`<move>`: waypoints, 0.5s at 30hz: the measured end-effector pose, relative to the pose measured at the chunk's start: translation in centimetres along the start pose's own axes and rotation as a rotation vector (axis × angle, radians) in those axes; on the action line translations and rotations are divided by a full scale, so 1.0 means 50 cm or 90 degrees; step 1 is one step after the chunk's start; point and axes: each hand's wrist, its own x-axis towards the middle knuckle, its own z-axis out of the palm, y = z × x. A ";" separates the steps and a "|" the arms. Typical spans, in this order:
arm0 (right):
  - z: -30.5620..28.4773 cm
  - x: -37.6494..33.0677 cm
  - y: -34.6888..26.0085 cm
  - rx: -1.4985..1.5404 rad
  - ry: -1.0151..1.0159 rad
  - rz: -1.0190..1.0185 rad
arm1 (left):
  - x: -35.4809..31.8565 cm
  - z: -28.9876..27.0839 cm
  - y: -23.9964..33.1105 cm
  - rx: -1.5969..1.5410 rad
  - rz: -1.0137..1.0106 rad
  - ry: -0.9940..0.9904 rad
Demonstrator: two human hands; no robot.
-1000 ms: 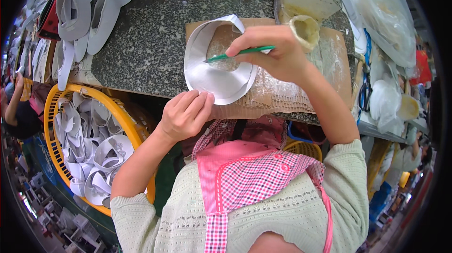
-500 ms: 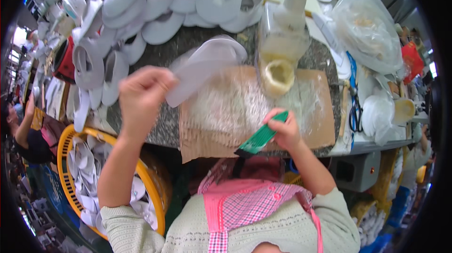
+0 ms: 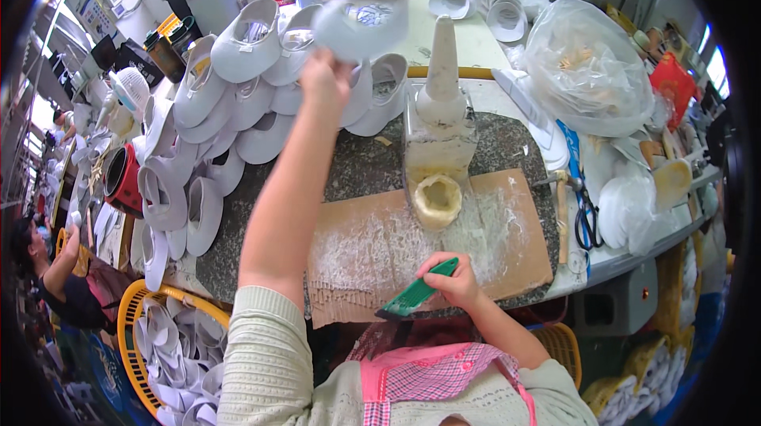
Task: Applying glue to the inner heel area of shoe components using a green brush.
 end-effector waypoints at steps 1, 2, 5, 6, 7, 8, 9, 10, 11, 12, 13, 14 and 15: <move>-0.005 0.001 0.001 -0.007 0.001 -0.018 | -0.031 -0.008 -0.040 0.098 -0.067 0.069; -0.007 0.000 0.002 -0.003 0.000 -0.009 | -0.063 -0.019 -0.057 0.196 -0.129 0.141; 0.002 0.001 0.002 0.007 -0.002 0.015 | -0.128 -0.052 -0.019 0.321 -0.210 0.047; 0.006 0.004 -0.001 0.007 -0.028 0.044 | -0.149 -0.048 0.007 0.361 -0.208 0.078; 0.010 0.007 -0.004 -0.013 -0.005 0.037 | -0.173 -0.051 0.032 0.357 -0.192 0.121; 0.013 0.008 -0.002 -0.035 0.008 0.032 | -0.204 -0.056 0.064 0.421 -0.175 0.080; 0.003 0.008 0.008 -0.062 0.035 -0.009 | -0.233 -0.072 0.091 0.487 -0.165 0.045; -0.008 0.003 0.019 -0.085 0.054 -0.046 | -0.270 -0.090 0.131 0.487 -0.148 0.112; -0.012 -0.003 0.020 -0.085 0.059 -0.078 | -0.307 -0.112 0.173 0.629 -0.082 0.034; -0.012 -0.009 0.016 -0.079 0.062 -0.111 | -0.353 -0.142 0.224 0.778 -0.027 -0.047; -0.026 -0.009 0.019 -0.165 0.069 -0.176 | -0.396 -0.185 0.276 0.788 -0.030 0.006; -0.049 -0.002 0.019 -0.160 0.093 -0.176 | -0.443 -0.239 0.339 0.948 0.103 0.058; -0.067 0.015 0.015 -0.159 0.122 -0.181 | -0.491 -0.293 0.403 1.107 0.236 0.100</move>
